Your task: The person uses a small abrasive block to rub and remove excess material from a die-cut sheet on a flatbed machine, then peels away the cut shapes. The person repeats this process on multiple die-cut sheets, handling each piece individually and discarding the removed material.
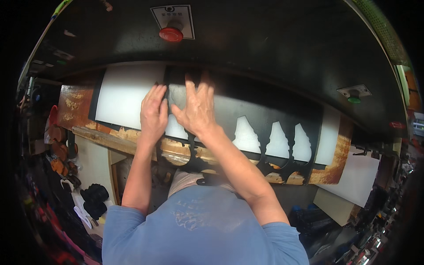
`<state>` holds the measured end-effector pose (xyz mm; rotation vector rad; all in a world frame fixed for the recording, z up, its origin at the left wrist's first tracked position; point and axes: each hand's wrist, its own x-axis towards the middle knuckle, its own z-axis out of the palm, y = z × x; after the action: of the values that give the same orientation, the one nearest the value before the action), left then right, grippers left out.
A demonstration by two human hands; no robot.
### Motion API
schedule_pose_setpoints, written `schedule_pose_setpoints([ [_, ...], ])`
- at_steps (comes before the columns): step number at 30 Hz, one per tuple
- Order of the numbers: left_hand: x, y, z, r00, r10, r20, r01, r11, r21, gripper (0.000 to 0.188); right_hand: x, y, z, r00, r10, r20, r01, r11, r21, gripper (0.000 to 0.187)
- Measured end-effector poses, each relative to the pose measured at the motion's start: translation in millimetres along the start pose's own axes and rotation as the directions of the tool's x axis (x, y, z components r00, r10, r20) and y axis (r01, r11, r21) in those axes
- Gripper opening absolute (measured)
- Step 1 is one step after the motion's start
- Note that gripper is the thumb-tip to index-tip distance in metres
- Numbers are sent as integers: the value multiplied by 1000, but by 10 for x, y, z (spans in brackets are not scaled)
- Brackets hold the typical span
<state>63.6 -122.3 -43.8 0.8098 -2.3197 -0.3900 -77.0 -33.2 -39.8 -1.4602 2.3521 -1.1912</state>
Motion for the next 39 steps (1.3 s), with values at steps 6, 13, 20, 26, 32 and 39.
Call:
schedule_pose_setpoints([
  [6,30,-38,101,996,75,39,-75,997,-7,39,175,61,-157,998,-9,-59,16,992,124,81],
  [13,49,-10,111,998,59,10,-58,998,-38,40,45,411,-854,990,129,-64,-87,890,449,80],
  [20,29,9,141,996,87,19,-87,996,-4,40,-192,636,-698,975,-87,-202,63,990,-125,60],
  [26,44,34,123,997,76,20,-76,997,-7,39,-223,609,-674,968,-76,-240,39,987,-155,59],
  [32,42,47,103,999,32,22,-31,999,-33,31,-255,607,-664,969,-72,-236,46,992,-117,57],
  [39,-429,470,-289,972,-86,219,186,851,-492,11,-395,889,-1321,905,51,-423,2,992,126,43],
])
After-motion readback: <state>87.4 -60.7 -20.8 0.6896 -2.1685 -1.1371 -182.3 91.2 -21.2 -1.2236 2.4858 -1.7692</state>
